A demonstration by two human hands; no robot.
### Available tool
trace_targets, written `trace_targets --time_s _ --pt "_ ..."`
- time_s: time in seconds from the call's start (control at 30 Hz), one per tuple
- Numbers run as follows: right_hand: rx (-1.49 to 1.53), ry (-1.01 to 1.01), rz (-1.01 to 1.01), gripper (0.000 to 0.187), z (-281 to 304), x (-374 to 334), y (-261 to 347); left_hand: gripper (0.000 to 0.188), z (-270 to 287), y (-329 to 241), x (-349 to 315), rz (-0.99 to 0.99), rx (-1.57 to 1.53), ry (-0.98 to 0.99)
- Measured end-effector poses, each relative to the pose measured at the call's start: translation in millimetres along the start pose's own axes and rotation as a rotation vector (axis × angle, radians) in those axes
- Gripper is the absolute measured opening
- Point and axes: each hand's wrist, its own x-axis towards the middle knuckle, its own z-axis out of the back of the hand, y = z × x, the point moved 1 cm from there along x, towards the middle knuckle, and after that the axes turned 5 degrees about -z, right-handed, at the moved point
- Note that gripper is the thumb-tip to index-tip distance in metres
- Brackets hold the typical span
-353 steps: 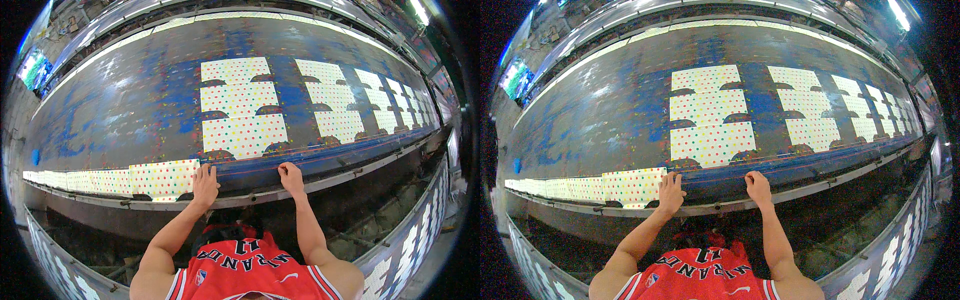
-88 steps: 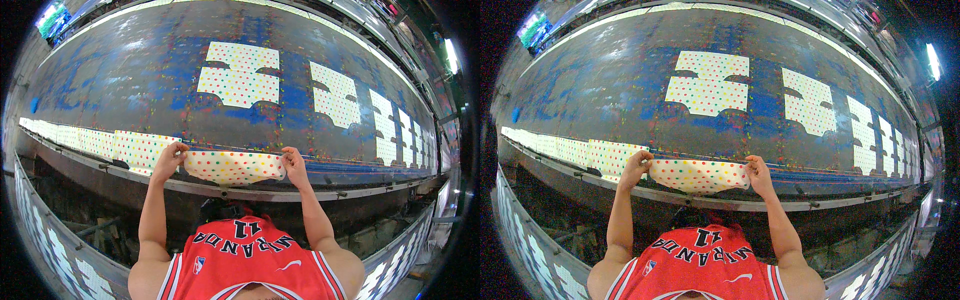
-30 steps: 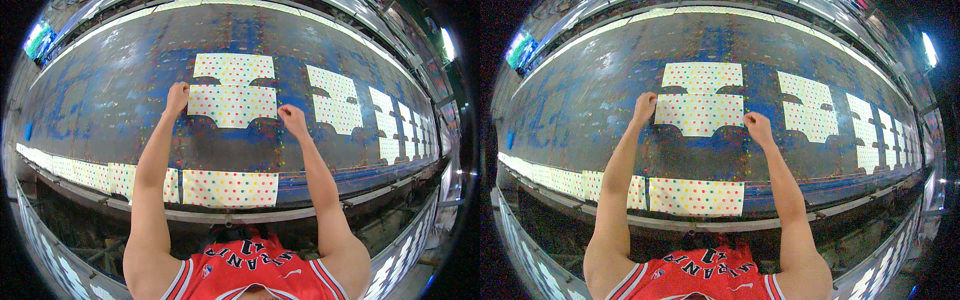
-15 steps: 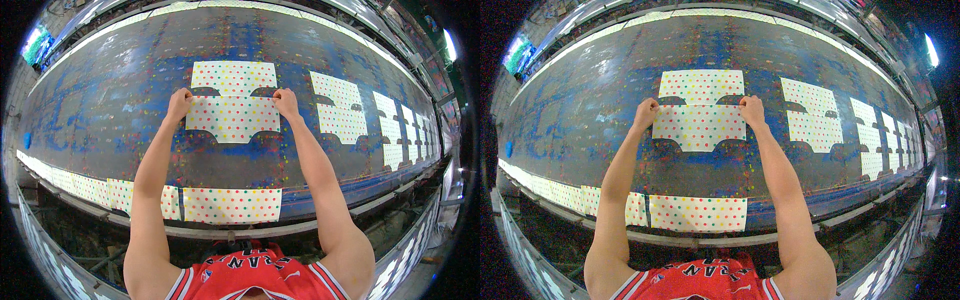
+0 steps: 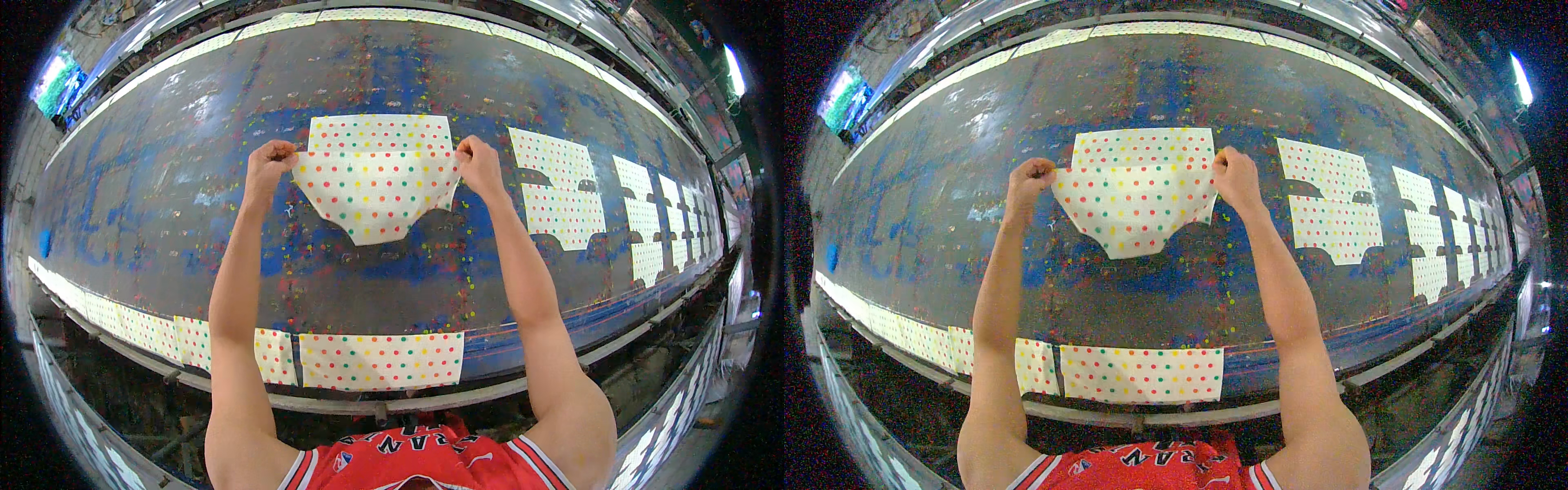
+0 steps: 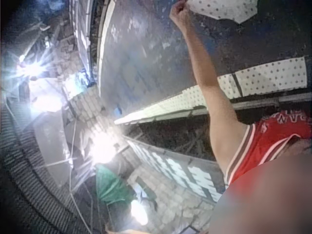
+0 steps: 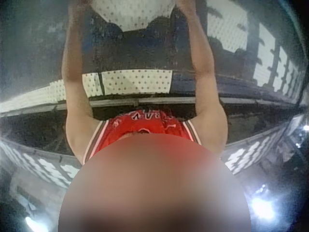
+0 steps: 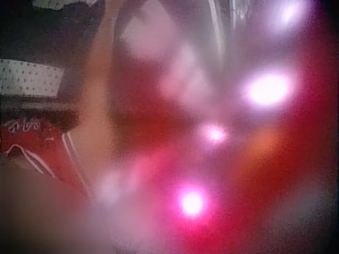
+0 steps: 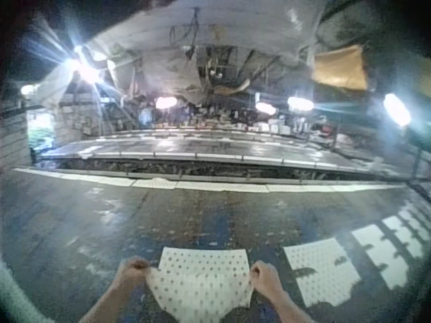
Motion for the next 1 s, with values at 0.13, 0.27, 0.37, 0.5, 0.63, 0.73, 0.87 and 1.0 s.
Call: trace_targets --time_s 0.13,0.27,0.37,0.5,0.63,0.73,0.87,1.0 --pt "-0.017 -0.062 -0.047 0.016 -22 50 -13 0.015 -20 28 55 0.006 0.245 -0.046" --pt "-0.114 -0.065 0.003 0.018 -55 85 -33 0.018 -41 60 96 0.028 0.457 -0.162" --pt "-0.148 -0.074 0.023 0.017 -70 101 -42 0.020 -51 76 115 -0.005 0.561 -0.195" --pt "-0.146 -0.020 -0.024 0.013 -78 113 -44 0.020 -57 87 132 0.005 0.759 -0.204" --pt "-0.178 -0.022 0.038 0.014 -78 123 -46 0.019 -63 85 138 0.026 0.838 -0.220" --pt "-0.197 0.049 0.022 0.016 -82 132 -51 0.018 -64 81 138 0.048 0.883 -0.160" --pt "-0.477 -0.058 0.124 0.018 -91 130 -55 0.020 -66 77 133 0.029 0.920 -0.118" --pt "-0.144 -0.112 0.078 0.013 -80 117 -36 0.018 -63 60 110 -0.098 0.488 -0.087"
